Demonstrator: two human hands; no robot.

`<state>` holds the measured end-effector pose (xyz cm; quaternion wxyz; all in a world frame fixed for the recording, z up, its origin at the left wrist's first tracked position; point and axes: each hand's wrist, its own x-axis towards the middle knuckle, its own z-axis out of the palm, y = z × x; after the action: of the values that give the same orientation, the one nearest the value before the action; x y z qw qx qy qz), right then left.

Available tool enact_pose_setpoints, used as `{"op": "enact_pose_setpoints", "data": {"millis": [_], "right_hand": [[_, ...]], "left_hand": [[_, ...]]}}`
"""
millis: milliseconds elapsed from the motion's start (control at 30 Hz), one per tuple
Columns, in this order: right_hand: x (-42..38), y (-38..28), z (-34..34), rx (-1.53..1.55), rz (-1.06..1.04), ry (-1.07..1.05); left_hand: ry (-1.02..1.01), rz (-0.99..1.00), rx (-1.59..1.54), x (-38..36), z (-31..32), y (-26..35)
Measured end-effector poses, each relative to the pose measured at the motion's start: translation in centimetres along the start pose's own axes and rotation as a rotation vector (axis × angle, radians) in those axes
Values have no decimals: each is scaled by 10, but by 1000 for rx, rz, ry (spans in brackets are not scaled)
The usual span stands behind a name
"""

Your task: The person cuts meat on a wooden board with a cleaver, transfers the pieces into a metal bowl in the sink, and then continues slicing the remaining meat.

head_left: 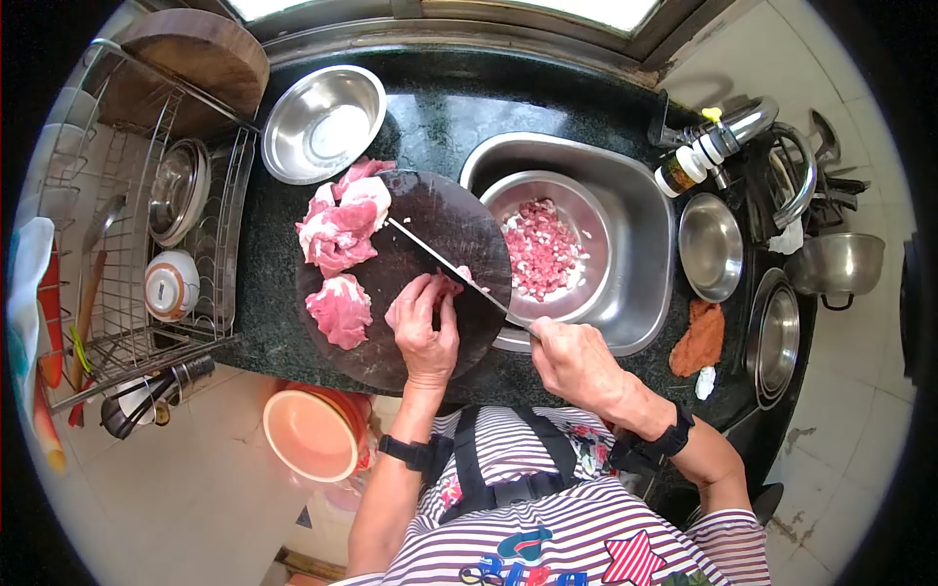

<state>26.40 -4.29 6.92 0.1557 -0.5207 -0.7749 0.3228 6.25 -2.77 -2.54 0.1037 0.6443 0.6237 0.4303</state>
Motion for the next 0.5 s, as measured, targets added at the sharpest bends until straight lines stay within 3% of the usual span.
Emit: {"op": "enact_pose_setpoints", "data": {"millis": [500], "right_hand": [[18,-17,12,-13,3,-109]], "left_hand": [[-82,44,15,-3,2,-15]]}}
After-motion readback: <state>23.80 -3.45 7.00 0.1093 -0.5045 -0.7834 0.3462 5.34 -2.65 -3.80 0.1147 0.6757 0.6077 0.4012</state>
